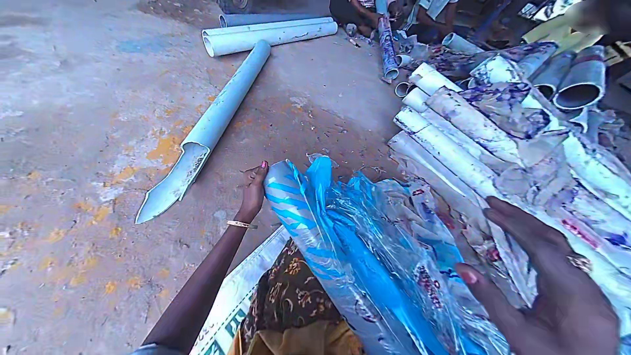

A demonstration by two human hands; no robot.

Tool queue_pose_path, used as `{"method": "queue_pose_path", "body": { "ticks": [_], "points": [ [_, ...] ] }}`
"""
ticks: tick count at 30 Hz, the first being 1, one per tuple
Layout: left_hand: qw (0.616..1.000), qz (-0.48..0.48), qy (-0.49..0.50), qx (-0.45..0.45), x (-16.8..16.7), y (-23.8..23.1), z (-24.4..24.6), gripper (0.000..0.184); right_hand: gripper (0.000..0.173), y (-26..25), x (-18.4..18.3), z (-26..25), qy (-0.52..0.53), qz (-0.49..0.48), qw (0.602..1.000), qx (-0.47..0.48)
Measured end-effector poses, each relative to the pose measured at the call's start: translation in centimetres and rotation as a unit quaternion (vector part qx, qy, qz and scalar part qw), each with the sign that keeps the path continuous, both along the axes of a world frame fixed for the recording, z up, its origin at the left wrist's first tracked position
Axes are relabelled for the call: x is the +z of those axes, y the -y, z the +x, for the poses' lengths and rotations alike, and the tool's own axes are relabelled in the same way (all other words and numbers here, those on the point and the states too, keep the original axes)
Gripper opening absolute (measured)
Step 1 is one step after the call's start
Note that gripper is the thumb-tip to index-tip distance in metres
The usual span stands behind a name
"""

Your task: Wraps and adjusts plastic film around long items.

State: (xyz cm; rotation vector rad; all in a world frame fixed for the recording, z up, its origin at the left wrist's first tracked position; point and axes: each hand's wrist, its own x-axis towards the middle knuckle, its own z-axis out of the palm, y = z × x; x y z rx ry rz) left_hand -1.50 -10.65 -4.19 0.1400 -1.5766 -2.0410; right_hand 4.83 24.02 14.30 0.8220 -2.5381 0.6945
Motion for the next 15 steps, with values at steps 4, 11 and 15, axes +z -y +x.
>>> {"method": "queue_pose_path", "body": {
  "ticks": [4,11,15],
  "points": [
    [0.99,-0.137,0.029,0.028,0.6,1.3,0.4,0.038,0.101,15.7,-7.6,-4.6,0.048,0.066,0.996,0.033],
    [0.891,-0.337,0.302,0.042,5.3,0.1,-0.7,0.053,0.039,18.4,-11.4,-8.3,0.042,0.146,0.988,0.033],
    [0.913,-0.34,0.219,0.047,3.4,-0.9,-2.3,0.056,0.036,15.6,-11.8,-11.3,0.003,0.175,0.983,0.054]
  ]
}}
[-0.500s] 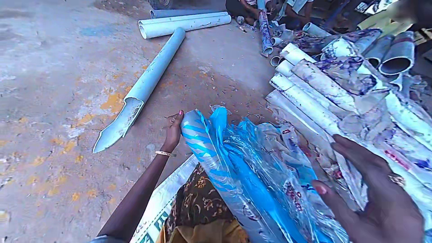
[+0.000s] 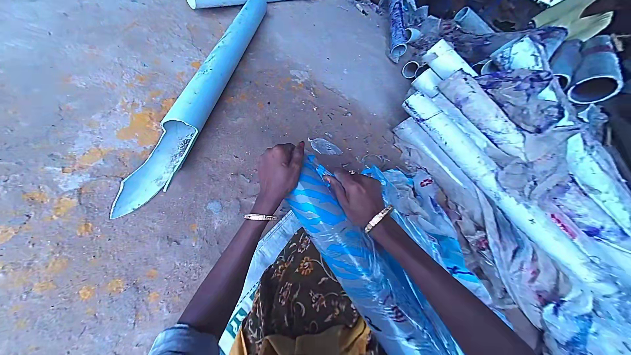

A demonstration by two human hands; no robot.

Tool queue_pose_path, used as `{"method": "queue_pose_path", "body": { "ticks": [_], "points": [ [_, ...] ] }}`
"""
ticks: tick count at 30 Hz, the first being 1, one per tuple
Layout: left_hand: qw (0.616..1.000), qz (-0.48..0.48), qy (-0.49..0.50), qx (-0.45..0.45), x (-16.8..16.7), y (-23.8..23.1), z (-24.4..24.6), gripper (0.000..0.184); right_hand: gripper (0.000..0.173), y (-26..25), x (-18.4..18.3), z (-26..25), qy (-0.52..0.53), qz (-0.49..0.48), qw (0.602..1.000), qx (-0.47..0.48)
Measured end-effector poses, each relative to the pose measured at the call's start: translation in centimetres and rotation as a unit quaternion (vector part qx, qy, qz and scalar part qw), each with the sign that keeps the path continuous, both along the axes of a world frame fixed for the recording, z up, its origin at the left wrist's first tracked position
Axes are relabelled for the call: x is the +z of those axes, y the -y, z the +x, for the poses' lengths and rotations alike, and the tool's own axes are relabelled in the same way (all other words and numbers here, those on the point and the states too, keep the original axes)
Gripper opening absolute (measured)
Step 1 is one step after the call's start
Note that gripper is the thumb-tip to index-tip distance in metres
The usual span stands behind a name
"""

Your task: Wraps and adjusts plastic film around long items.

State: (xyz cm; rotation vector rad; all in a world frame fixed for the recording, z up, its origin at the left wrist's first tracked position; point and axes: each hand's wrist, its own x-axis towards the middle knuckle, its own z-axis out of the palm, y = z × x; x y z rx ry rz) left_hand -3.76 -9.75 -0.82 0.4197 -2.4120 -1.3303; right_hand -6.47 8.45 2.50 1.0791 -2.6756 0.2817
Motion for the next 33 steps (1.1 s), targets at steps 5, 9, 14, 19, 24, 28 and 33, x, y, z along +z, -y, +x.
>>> {"method": "queue_pose_path", "body": {
  "ticks": [5,9,14,19,24,28,33],
  "points": [
    [0.993,0.057,-0.097,-0.028,-2.4,0.5,0.5,0.05,0.042,-5.0,-1.4,-4.4,-0.088,0.067,0.994,0.0],
    [0.963,0.18,-0.196,-0.04,-4.3,0.2,1.1,0.039,0.046,-7.6,-4.6,-7.2,-0.096,0.084,0.991,-0.042],
    [0.93,0.251,-0.262,-0.056,-5.7,0.0,2.5,0.036,0.052,-7.4,-3.0,-8.3,0.192,0.02,0.969,-0.156],
    [0.932,0.222,-0.282,-0.048,-5.0,1.4,3.0,0.04,0.063,-13.4,3.6,-11.8,0.342,-0.494,0.766,-0.229],
    [0.923,0.233,-0.3,-0.059,-3.5,-0.7,1.2,0.04,0.033,-16.4,9.6,-3.5,0.173,-0.428,0.88,-0.114],
    [0.918,0.227,-0.312,-0.096,-1.5,-2.2,-0.3,0.044,0.032,-17.1,10.6,6.2,-0.055,-0.278,0.957,0.061],
    [0.931,0.219,-0.282,-0.072,-1.4,-2.6,-1.0,0.042,0.051,-15.7,6.9,14.8,-0.124,-0.01,0.989,0.078]
  ]
}}
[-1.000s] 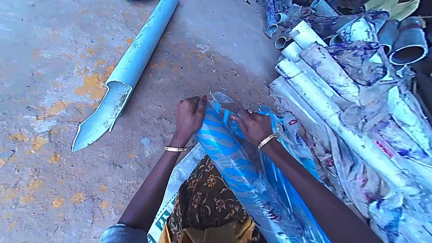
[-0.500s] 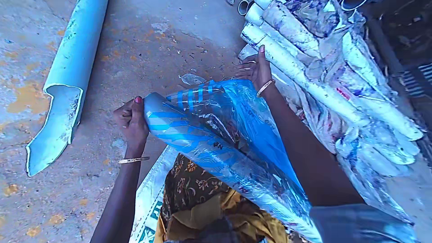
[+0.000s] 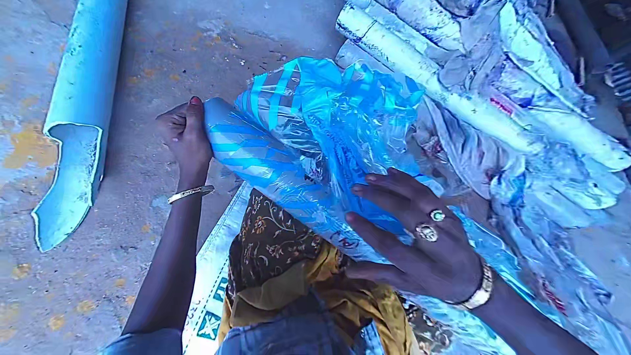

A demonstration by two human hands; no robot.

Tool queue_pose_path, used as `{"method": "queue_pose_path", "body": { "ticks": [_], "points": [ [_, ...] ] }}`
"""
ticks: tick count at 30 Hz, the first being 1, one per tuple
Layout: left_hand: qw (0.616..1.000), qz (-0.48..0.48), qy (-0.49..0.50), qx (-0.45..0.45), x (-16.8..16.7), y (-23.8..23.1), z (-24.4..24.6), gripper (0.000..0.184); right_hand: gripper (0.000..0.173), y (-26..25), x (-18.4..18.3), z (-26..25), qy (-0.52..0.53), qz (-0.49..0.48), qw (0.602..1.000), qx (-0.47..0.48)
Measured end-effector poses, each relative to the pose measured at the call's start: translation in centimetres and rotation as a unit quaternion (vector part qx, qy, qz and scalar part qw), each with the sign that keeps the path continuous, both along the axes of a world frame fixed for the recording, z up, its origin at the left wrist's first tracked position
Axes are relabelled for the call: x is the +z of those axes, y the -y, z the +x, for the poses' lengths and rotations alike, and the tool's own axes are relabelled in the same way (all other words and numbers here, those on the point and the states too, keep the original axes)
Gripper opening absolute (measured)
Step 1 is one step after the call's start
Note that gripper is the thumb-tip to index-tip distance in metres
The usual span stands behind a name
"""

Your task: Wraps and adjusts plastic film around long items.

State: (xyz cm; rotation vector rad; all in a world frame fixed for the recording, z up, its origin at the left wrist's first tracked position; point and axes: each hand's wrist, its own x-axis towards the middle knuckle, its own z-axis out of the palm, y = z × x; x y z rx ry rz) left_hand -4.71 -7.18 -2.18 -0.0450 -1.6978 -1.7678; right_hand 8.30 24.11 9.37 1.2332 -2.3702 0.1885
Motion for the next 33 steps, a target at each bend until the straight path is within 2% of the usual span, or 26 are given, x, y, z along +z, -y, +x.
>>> {"method": "queue_pose_path", "body": {
  "ticks": [2,3,5,6,8,10,12,13,16,20,23,24,26,28,30,33],
  "points": [
    [0.999,-0.016,0.033,0.014,0.0,0.1,0.2,0.041,0.055,0.0,-2.7,0.1,0.032,0.045,0.998,-0.031],
    [0.997,-0.046,0.057,0.032,-0.1,0.3,0.4,0.04,0.047,-0.2,-4.1,-0.3,0.045,0.037,0.997,-0.044],
    [0.966,-0.196,0.123,0.118,0.1,0.5,1.7,0.031,0.03,-0.5,-6.3,-1.5,0.085,-0.027,0.994,-0.06],
    [0.948,-0.259,0.124,0.14,0.6,0.1,2.9,0.026,0.026,-0.6,-6.9,-2.0,0.114,-0.062,0.99,-0.057],
    [0.928,-0.354,0.04,0.111,1.6,-1.9,5.6,0.041,0.023,-0.3,-7.2,-2.4,0.133,-0.095,0.985,-0.052],
    [0.916,-0.376,-0.133,0.044,1.0,-6.5,8.8,0.031,0.022,0.0,-7.4,-2.5,0.107,-0.101,0.988,-0.051],
    [0.875,-0.422,-0.225,-0.08,-1.0,-10.9,12.3,0.03,0.018,0.1,-7.6,-2.5,0.093,-0.104,0.988,-0.062],
    [0.854,-0.446,-0.246,-0.107,-2.2,-12.5,13.4,0.031,0.017,0.0,-7.6,-2.6,0.089,-0.105,0.988,-0.075],
    [0.833,-0.504,-0.209,-0.091,-4.9,-14.4,14.1,0.033,0.017,-0.1,-7.8,-3.4,0.083,-0.11,0.983,-0.12],
    [0.846,-0.505,-0.168,-0.043,-5.7,-14.8,15.5,0.029,0.017,-0.2,-7.5,-4.5,0.083,-0.112,0.972,-0.191],
    [0.843,-0.517,-0.144,-0.033,-5.9,-14.5,16.5,0.028,0.011,-1.7,-7.4,-6.3,0.233,-0.205,0.914,-0.261],
    [0.844,-0.516,-0.139,-0.032,-5.9,-14.6,16.7,0.028,0.009,-2.2,-7.4,-6.7,0.305,-0.255,0.877,-0.268],
    [0.846,-0.515,-0.138,-0.027,-5.9,-14.9,16.8,0.027,0.013,-3.1,-7.0,-7.5,0.441,-0.374,0.771,-0.266],
    [0.842,-0.52,-0.144,-0.019,-5.7,-14.9,16.7,0.026,0.014,-3.9,-6.0,-8.0,0.491,-0.442,0.7,-0.272],
    [0.84,-0.522,-0.148,-0.017,-5.6,-14.9,16.7,0.025,0.01,-5.2,-3.9,-8.2,0.492,-0.478,0.673,-0.276],
    [0.843,-0.52,-0.139,-0.029,-5.4,-15.0,16.7,0.025,0.015,-6.7,-1.2,-8.2,0.481,-0.504,0.679,-0.231]
  ]
}}
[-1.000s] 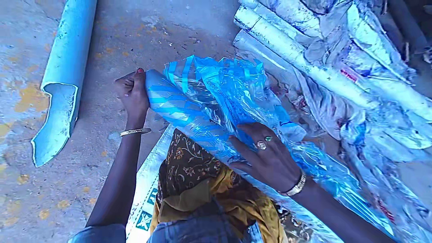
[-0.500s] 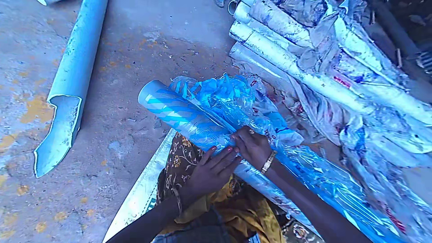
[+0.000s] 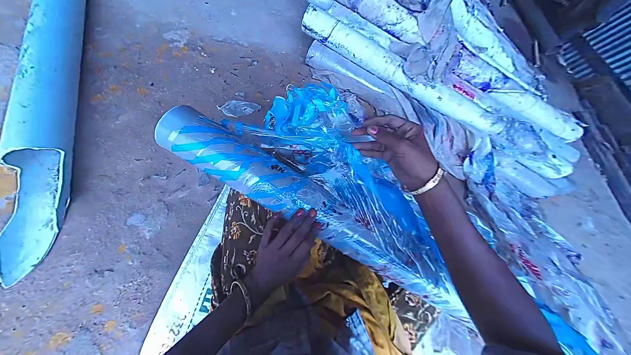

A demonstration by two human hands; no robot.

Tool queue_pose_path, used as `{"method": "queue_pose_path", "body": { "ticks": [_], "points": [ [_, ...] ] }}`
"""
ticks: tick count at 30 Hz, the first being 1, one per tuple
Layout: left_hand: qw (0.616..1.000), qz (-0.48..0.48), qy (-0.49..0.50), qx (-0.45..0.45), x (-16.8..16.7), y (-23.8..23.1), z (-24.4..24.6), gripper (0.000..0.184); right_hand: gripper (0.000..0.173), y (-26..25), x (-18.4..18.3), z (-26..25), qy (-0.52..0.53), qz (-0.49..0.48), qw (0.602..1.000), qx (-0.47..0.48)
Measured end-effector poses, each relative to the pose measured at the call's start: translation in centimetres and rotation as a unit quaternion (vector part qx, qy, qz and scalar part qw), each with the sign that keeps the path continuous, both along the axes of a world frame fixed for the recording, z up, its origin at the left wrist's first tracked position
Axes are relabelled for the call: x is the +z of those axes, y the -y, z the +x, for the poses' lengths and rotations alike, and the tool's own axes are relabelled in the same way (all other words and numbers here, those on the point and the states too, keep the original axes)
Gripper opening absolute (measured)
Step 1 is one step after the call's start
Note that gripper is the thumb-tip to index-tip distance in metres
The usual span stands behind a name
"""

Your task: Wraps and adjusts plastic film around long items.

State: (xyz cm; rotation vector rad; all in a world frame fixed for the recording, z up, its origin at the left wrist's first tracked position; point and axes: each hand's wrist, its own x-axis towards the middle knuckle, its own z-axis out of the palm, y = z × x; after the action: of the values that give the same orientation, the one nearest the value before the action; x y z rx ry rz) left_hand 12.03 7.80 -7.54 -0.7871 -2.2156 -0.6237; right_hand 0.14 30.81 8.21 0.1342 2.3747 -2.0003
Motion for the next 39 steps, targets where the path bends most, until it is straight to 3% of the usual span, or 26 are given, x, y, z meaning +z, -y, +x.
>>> {"method": "queue_pose_path", "body": {
  "ticks": [6,8,10,11,14,16,17,20,22,25,30,39],
  "points": [
    [1.0,-0.008,0.006,-0.001,0.2,-0.2,0.2,0.021,0.014,-0.7,1.9,2.7,-0.133,0.025,0.991,-0.013],
    [1.0,-0.007,0.005,0.004,0.2,0.0,0.3,0.02,0.011,-3.4,2.5,3.3,-0.238,0.122,0.96,-0.082],
    [1.0,-0.003,0.009,0.008,0.1,0.1,0.3,0.02,0.008,-6.4,3.6,5.1,-0.252,0.202,0.94,-0.11],
    [1.0,-0.002,0.011,0.011,0.2,0.2,0.2,0.02,0.019,-6.9,3.8,6.7,-0.221,0.242,0.94,-0.092],
    [1.0,-0.006,0.024,0.015,1.1,-0.4,0.3,0.024,0.09,-5.5,1.1,12.3,-0.076,0.394,0.916,-0.004],
    [0.999,0.01,0.03,0.015,2.1,-0.9,0.1,0.027,0.113,-3.7,-2.2,14.4,-0.033,0.443,0.896,0.02],
    [0.999,0.024,0.034,0.003,2.5,-1.2,0.0,0.028,0.112,-3.0,-3.7,15.2,-0.035,0.451,0.892,0.014],
    [0.994,0.053,0.028,-0.091,3.5,-2.7,0.1,0.031,0.078,-1.4,-7.6,16.0,-0.14,0.476,0.866,-0.059],
    [0.985,0.031,0.029,-0.166,3.8,-4.1,0.4,0.033,0.059,-0.7,-8.1,16.4,-0.183,0.486,0.852,-0.064],
    [0.98,0.018,0.021,-0.195,3.6,-5.9,0.2,0.033,0.038,-0.9,-7.5,16.7,-0.197,0.493,0.847,-0.032],
    [0.987,-0.058,-0.01,-0.148,1.8,-6.6,-0.1,0.043,0.028,-2.5,-7.5,15.5,-0.215,0.512,0.832,-0.008],
    [0.995,-0.041,-0.019,-0.094,0.9,-6.6,0.8,0.042,0.03,-6.9,-8.1,9.5,-0.301,0.555,0.775,0.024]
  ]
}}
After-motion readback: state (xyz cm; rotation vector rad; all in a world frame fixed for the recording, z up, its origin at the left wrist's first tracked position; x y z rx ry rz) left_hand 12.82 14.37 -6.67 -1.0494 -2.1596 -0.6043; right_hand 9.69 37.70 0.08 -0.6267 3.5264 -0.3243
